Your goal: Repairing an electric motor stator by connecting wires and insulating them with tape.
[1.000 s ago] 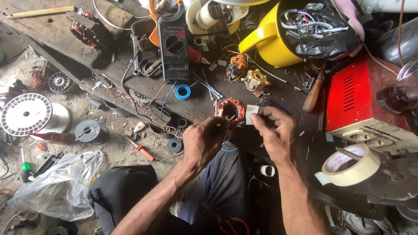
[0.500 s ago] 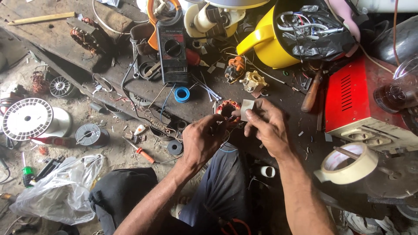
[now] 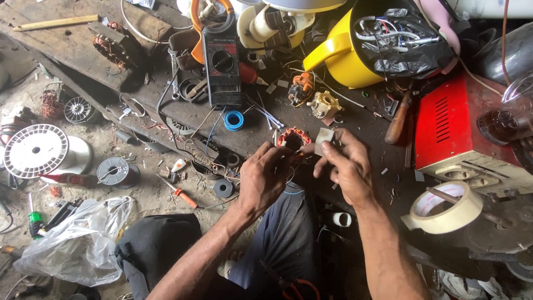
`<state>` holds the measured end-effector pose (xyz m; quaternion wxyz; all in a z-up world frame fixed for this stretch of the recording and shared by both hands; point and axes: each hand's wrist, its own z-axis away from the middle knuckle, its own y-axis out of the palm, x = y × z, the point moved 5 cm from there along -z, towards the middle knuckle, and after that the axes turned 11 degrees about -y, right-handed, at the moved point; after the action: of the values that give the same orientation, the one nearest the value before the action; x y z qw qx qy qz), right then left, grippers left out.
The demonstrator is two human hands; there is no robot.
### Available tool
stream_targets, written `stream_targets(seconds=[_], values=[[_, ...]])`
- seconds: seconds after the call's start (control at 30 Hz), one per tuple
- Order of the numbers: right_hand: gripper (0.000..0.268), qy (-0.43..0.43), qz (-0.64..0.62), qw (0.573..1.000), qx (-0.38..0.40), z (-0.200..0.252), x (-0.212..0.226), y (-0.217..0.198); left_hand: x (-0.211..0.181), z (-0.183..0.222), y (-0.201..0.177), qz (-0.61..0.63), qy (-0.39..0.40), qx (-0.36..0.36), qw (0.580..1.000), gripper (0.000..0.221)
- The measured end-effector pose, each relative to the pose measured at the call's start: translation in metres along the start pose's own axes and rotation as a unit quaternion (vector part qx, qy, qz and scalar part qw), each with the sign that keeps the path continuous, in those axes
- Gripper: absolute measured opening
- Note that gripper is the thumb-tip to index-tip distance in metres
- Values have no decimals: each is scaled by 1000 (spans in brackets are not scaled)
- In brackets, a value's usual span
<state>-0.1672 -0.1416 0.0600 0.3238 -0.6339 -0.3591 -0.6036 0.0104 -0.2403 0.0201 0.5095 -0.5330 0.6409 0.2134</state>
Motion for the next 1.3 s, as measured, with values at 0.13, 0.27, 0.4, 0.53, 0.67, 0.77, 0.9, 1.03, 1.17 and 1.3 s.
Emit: stream_targets(seconds=[0.13,0.27,0.4,0.53,0.67,0.77,0.9,1.03,1.17,1.3], values=[[23,-39,44,998,0,11,-6,-6,-1,2,2,-2,-16,1,1000,3],[17,-39,51,998,10,15,-21,-3,-7,1,1,7,-19,6,1000,3],[17,-34,39,999,0,17,-12,2,1,4,3,6,-18,7,1000,3],[21,-47,68,996,-16,17,-13,3,-2,4,2,0,-14,0,1000,3],[18,-94,197,975,-25,-3,-36,-27,4,8,4,4,-14,-28,1000,2],[11,-78,230,970,-25,-16,-34,-30,0,7,1,-31,0,-44,999,5],[16,-22,193,981,2,-26,-29,-20,3,7,4,-70,6,-40,997,4],[18,5,164,986,19,-25,-9,-4,11,5,5,-35,-9,-9,999,4],[16,5,190,981,38,-23,-1,0,9,2,5,-11,-26,13,1000,7],[17,6,214,976,52,-22,7,5,20,3,11,-2,-33,25,999,9]])
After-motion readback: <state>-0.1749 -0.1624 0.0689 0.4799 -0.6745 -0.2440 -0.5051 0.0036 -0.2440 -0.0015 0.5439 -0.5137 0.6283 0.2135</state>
